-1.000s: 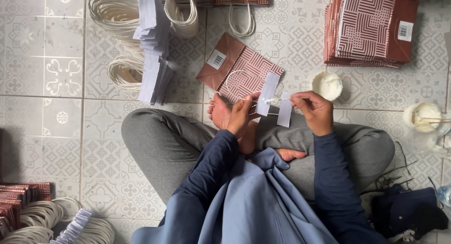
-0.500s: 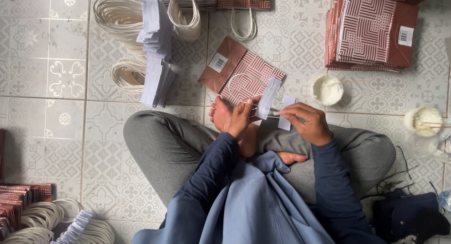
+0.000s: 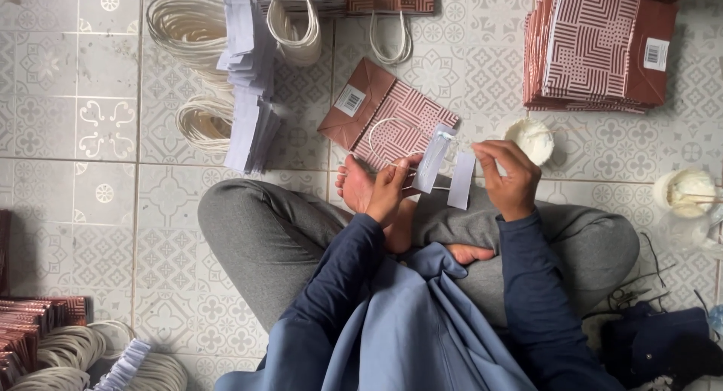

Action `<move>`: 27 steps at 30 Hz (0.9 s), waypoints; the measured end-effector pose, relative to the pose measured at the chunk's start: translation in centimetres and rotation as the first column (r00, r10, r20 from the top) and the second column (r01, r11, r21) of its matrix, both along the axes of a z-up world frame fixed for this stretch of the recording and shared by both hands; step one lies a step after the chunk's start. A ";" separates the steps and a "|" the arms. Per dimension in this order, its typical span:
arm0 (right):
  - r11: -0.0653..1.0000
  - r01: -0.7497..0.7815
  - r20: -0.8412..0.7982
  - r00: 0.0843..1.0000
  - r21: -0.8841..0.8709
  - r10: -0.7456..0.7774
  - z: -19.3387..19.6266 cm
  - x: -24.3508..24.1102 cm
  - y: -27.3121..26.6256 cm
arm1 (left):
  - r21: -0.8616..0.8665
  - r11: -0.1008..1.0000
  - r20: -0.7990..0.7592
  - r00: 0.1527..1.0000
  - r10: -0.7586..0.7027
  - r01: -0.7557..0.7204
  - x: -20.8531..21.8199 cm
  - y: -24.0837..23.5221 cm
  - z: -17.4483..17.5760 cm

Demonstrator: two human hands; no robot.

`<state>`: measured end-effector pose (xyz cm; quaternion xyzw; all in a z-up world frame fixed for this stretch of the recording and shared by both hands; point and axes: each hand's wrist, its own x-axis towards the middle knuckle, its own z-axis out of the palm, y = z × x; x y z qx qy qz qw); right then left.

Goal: The person sits on the floor and assembles paper bags by attaching white rope handles. They use a small stick to apply glue from a bowl onto white paper strips, then press the strips onto the handles and the bag body to secure them. The person repeatedly picks up bags, applies glue, and stacks the finished items.

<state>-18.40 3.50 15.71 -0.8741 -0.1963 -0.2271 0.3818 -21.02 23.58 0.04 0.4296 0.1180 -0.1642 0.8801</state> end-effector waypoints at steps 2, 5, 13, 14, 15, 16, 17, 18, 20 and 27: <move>0.997 -0.072 -0.018 0.997 -0.021 0.071 -0.5 -0.4 0.4 | -0.001 1.000 0.001 1.000 0.006 -0.006 0.1 0.0 -0.1; 0.982 -0.191 -0.058 0.980 0.000 0.191 1.1 -1.3 1.6 | 0.008 1.000 0.013 1.000 0.021 -0.022 0.3 0.3 0.5; 0.946 -0.295 -0.203 0.926 0.133 0.318 2.1 -1.5 0.9 | 0.026 0.999 0.027 0.999 0.031 -0.031 0.1 0.4 1.4; 0.968 -0.229 -0.175 0.954 0.106 0.245 1.3 -1.0 0.5 | 0.009 0.999 0.025 0.999 0.034 -0.034 0.0 0.4 1.2; 0.984 -0.161 -0.145 0.974 0.081 0.171 0.5 -0.6 0.1 | -0.009 0.999 0.022 0.999 0.037 -0.037 -0.1 0.4 0.9; 0.985 -0.152 -0.152 0.975 0.086 0.164 0.2 0.0 -0.2 | -0.005 1.000 0.014 0.999 0.028 -0.028 -0.1 0.6 1.1; 0.993 -0.105 -0.087 0.990 0.051 0.109 -0.2 0.7 -0.6 | 0.004 1.000 0.014 0.999 0.030 -0.030 -0.1 0.8 1.2; 0.999 -0.052 -0.019 0.998 0.015 0.052 -0.5 1.3 -1.1 | 0.011 1.000 0.015 0.999 0.028 -0.028 0.0 0.8 1.4; 0.999 -0.040 -0.005 0.999 0.033 0.041 0.0 1.0 -1.0 | 0.017 1.000 0.013 1.000 0.014 -0.014 -0.4 0.8 1.1; 0.959 -0.255 -0.132 0.954 0.126 0.271 2.3 -2.0 1.1 | -0.009 1.000 0.009 1.000 0.015 -0.015 -0.2 1.2 1.9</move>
